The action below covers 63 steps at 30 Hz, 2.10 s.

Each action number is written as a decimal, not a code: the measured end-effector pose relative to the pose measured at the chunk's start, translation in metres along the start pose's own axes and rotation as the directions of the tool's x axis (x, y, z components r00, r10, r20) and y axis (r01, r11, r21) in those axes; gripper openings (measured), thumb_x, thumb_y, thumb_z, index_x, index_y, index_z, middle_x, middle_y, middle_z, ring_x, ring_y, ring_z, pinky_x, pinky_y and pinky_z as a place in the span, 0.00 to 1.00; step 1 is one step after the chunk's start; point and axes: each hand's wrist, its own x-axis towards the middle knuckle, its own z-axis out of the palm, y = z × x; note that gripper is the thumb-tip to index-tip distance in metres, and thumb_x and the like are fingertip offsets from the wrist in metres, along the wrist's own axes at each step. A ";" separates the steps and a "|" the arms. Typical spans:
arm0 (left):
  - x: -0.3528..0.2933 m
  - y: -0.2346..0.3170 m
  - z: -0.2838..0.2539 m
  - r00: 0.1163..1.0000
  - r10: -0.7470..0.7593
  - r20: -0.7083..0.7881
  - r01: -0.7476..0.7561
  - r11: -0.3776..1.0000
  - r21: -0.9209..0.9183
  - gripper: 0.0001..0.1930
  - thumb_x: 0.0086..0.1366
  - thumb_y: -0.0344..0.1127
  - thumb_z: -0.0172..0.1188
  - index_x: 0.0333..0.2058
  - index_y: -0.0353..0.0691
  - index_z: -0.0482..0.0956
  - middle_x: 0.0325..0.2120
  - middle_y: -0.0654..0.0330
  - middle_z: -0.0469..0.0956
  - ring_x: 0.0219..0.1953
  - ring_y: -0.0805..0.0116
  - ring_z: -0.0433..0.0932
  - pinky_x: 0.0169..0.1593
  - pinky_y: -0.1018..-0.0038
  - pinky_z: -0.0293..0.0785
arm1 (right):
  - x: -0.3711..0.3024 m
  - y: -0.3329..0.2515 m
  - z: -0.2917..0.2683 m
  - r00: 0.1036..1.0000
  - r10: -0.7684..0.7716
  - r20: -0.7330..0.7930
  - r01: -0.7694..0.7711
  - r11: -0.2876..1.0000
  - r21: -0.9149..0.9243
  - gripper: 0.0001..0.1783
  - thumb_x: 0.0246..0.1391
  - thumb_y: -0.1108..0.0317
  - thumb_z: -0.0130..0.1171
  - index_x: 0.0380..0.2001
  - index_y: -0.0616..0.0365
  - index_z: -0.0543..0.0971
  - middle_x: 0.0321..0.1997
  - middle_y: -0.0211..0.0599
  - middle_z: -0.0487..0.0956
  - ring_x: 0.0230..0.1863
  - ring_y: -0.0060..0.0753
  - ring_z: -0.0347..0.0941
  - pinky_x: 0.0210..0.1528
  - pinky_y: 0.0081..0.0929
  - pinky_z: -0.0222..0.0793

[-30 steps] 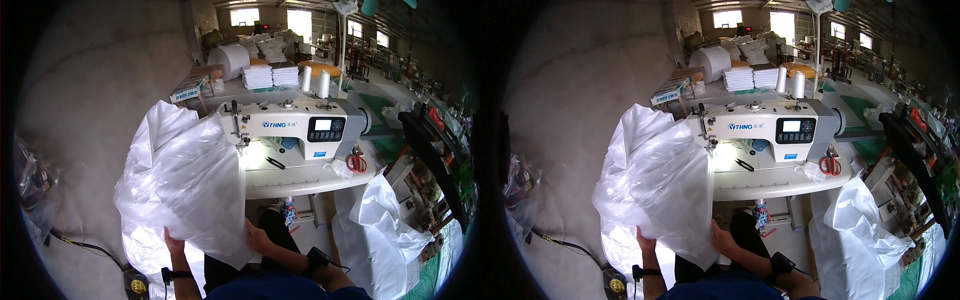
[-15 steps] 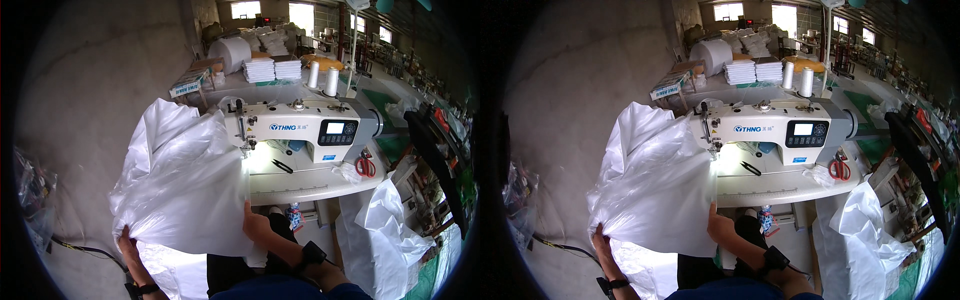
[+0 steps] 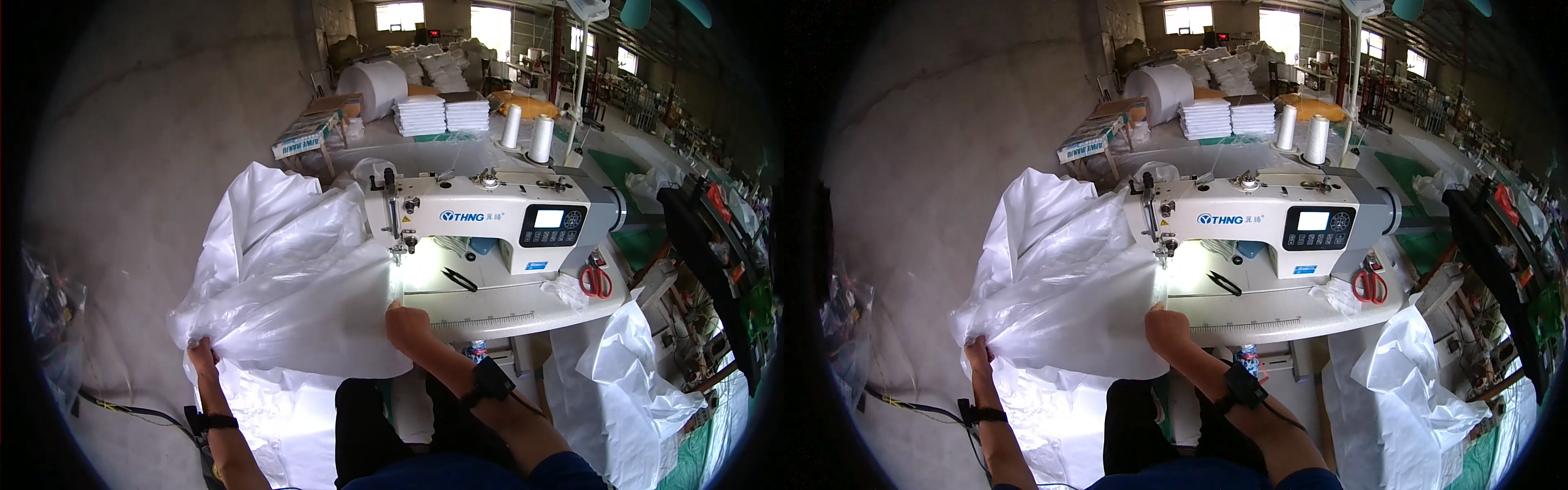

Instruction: Sewing together large white plastic sheets using an industrial sewing machine.

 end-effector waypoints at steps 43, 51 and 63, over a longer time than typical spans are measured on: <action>-0.335 0.075 0.251 0.378 0.145 0.914 -0.897 0.302 0.323 0.12 0.60 0.41 0.52 0.31 0.39 0.77 0.27 0.48 0.78 0.32 0.47 0.78 0.36 0.57 0.73 | -0.033 0.063 -0.038 0.905 0.128 0.407 -0.410 0.522 0.748 0.17 0.57 0.56 0.49 0.38 0.61 0.74 0.33 0.46 0.80 0.34 0.44 0.79 0.32 0.36 0.76; -0.318 0.101 0.251 0.222 0.146 0.964 -0.913 0.377 0.153 0.12 0.59 0.38 0.52 0.39 0.42 0.78 0.30 0.51 0.79 0.36 0.50 0.77 0.41 0.61 0.73 | 0.016 0.041 -0.018 0.961 0.245 0.132 -0.273 0.918 0.286 0.21 0.50 0.62 0.52 0.43 0.67 0.71 0.29 0.50 0.80 0.32 0.51 0.78 0.36 0.44 0.73; -0.240 0.038 0.277 0.187 0.435 0.881 -0.982 0.101 0.159 0.28 0.60 0.59 0.50 0.54 0.52 0.71 0.59 0.58 0.62 0.64 0.52 0.55 0.64 0.46 0.42 | -0.026 0.015 -0.030 0.985 0.092 0.144 -0.098 0.995 0.032 0.29 0.51 0.70 0.47 0.57 0.71 0.63 0.24 0.45 0.80 0.26 0.42 0.79 0.29 0.36 0.75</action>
